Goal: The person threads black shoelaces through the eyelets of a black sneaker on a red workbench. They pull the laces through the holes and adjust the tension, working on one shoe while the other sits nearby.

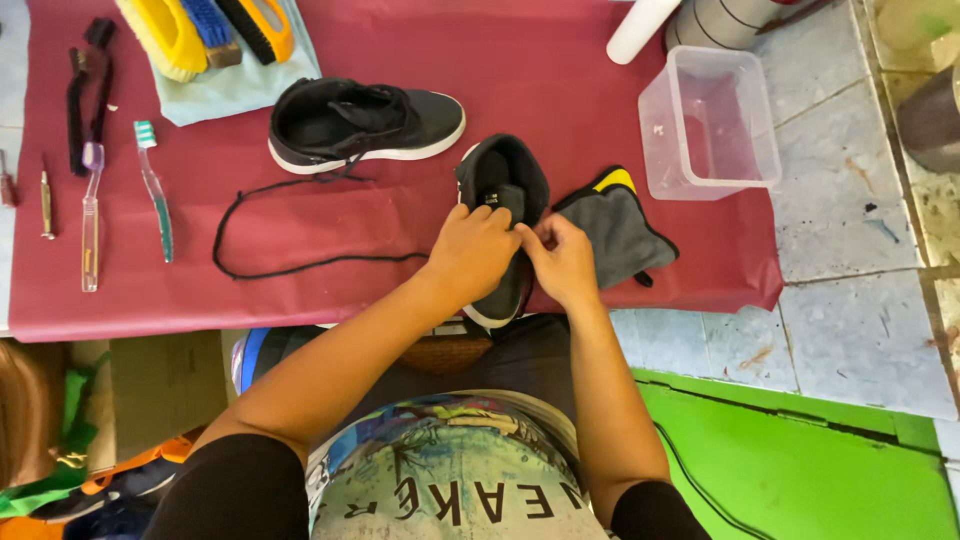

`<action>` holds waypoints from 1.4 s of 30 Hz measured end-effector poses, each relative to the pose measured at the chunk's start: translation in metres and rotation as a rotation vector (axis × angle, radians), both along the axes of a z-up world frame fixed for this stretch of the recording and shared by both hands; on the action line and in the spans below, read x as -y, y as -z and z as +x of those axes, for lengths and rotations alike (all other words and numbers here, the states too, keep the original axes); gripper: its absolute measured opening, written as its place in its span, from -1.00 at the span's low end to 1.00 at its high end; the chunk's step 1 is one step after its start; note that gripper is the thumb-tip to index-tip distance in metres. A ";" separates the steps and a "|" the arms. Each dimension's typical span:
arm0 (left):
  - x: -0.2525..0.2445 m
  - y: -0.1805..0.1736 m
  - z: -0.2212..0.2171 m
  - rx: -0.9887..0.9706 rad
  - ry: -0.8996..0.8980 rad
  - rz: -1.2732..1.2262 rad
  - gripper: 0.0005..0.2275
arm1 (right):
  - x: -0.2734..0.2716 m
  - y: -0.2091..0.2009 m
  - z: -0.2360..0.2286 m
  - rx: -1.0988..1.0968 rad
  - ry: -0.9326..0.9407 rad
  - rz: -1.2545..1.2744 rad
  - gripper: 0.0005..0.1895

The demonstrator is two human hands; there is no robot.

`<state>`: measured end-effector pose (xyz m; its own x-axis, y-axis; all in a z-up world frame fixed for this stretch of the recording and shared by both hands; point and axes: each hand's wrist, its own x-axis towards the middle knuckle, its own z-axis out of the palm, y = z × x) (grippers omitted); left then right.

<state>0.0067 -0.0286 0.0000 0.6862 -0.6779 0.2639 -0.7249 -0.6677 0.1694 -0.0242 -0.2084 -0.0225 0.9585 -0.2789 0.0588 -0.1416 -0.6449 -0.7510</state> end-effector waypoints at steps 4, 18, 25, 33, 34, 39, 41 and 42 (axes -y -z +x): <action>-0.001 -0.001 -0.002 -0.002 -0.005 0.064 -0.86 | 0.000 -0.026 0.002 -0.016 -0.081 0.026 -0.74; -0.037 -0.038 -0.014 0.497 -0.081 -0.135 -0.85 | -0.011 -0.056 -0.001 -0.044 -0.183 -0.205 -0.73; -0.056 -0.016 -0.016 0.340 -0.219 -0.230 -0.86 | -0.016 -0.042 -0.002 -0.002 -0.151 -0.217 -0.72; -0.012 -0.037 -0.030 0.032 -0.034 -0.362 -0.85 | -0.019 -0.021 -0.002 -0.057 -0.153 0.056 -0.83; -0.014 -0.026 -0.024 0.041 -0.038 -0.367 -0.85 | -0.021 -0.024 -0.003 -0.050 -0.159 0.051 -0.83; -0.016 -0.003 0.001 -0.010 0.078 -0.005 -0.75 | -0.018 -0.024 0.002 0.002 -0.119 -0.009 -0.80; -0.013 0.003 0.004 -0.039 0.114 0.025 -0.81 | -0.015 -0.023 0.002 -0.006 -0.109 -0.019 -0.79; -0.013 0.004 0.009 -0.054 0.135 0.050 -0.87 | -0.015 -0.023 0.007 -0.001 -0.113 -0.036 -0.77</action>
<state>0.0155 -0.0154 -0.0042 0.5999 -0.7765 0.1930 -0.7996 -0.5730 0.1798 -0.0174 -0.1938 0.0007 0.9839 -0.1665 0.0655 -0.0673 -0.6834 -0.7270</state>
